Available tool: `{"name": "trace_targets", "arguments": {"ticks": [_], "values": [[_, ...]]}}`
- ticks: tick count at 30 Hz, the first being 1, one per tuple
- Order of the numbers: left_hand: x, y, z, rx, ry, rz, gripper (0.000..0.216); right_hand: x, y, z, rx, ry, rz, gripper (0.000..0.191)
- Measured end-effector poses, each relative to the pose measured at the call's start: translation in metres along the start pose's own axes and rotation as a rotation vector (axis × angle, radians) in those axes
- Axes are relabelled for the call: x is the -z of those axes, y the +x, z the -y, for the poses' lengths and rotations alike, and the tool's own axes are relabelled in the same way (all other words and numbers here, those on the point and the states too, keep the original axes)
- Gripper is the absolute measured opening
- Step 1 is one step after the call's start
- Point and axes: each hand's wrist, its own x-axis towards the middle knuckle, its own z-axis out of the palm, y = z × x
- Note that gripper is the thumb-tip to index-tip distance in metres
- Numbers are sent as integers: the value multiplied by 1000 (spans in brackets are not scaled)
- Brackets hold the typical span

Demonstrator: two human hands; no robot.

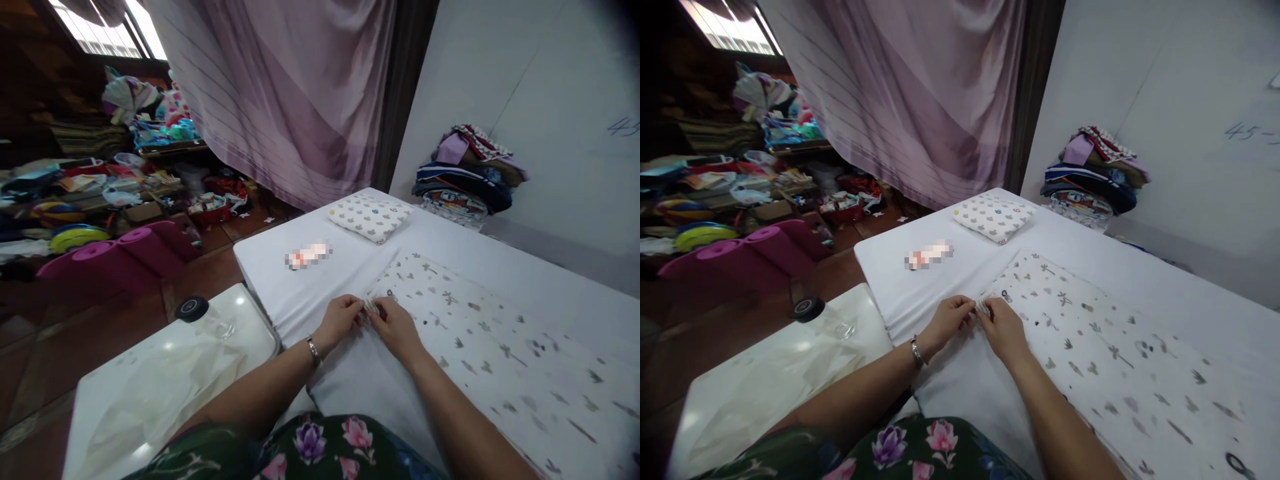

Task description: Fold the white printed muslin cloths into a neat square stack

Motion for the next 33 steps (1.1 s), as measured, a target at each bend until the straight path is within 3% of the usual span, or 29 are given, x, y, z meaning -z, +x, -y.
{"name": "trace_targets", "arguments": {"ticks": [8,22,33], "values": [[6,1,8,31,-56,52,22,-4,3,-9,5,130,22,17],[6,-1,7,62,-197,92,29,2,7,-19,-140,431,116,28],[4,1,7,90,-119,57,20,-5,5,-18,8,248,63,22]]}}
